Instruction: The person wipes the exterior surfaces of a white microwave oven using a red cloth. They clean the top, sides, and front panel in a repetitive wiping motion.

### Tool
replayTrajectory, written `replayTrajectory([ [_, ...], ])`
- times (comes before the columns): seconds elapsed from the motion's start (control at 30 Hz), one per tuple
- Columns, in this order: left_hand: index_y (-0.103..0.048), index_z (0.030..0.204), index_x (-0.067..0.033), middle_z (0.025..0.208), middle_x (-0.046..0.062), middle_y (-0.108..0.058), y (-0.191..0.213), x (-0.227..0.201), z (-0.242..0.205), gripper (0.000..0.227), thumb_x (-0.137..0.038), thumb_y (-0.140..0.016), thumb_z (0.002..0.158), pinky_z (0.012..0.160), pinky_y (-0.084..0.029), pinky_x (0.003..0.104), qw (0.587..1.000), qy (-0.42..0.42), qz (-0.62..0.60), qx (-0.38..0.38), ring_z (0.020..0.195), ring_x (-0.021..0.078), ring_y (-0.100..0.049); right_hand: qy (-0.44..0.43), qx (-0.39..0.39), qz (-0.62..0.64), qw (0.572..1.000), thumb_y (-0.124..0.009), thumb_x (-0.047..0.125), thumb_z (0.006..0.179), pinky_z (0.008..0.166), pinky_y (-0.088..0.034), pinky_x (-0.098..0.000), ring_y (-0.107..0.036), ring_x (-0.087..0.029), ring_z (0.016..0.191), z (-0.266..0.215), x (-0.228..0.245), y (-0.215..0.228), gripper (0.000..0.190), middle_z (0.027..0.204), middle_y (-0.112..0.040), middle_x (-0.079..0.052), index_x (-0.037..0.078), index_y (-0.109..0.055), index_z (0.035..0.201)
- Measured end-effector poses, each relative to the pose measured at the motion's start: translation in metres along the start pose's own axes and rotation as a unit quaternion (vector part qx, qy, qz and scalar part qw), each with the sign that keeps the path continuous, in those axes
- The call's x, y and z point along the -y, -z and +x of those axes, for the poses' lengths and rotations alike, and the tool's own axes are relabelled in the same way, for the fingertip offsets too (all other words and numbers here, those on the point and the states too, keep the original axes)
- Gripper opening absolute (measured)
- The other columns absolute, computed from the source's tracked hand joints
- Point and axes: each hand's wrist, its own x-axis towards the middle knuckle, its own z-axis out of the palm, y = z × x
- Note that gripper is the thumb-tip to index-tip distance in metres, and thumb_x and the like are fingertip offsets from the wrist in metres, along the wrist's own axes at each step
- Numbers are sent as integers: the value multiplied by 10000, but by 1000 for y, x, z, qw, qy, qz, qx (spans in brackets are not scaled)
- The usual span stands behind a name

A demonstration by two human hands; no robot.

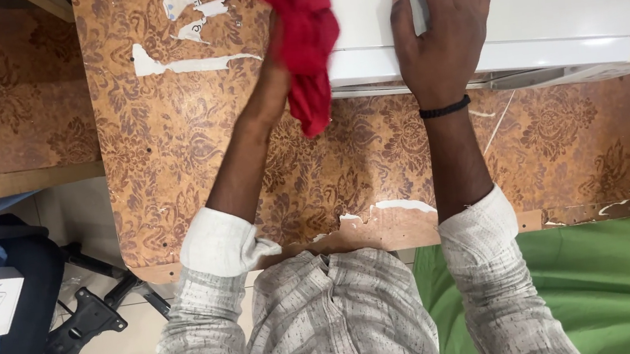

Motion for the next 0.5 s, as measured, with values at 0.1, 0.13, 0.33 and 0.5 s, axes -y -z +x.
replayTrajectory([
  [0.1,-75,1639,-95,1615,210,-227,-1,9,-2,1149,-577,-733,829,1193,-435,583,1000,25,-13,-6,1490,368,-339,-5,6,-1,1000,-711,147,1075,1113,-413,-460,-600,-314,1365,1,0,1,196,1366,-701,-131,53,-685,1244],
  [0.13,-42,1662,-118,1661,197,-178,1,23,-3,1193,-596,-737,819,1214,-418,579,998,32,-46,-13,1526,364,-309,-6,4,-2,1000,-708,144,1072,1115,-413,-459,-599,-312,1366,2,1,0,194,1369,-700,-132,54,-687,1243],
  [0.33,-142,1675,-70,1672,226,-355,22,143,-33,1027,-131,-735,839,1328,-293,451,988,68,-125,-56,1567,345,-364,-8,2,3,1000,-706,126,1067,1118,-419,-451,-599,-306,1367,0,1,-1,185,1367,-702,-133,53,-693,1236],
  [0.5,-119,1637,-81,1635,208,-354,39,184,-22,980,-58,-670,827,1297,-314,450,977,154,-130,-69,1527,342,-377,-8,1,1,1000,-700,111,1056,1122,-419,-449,-604,-301,1371,1,1,-1,175,1369,-704,-124,58,-697,1223],
])
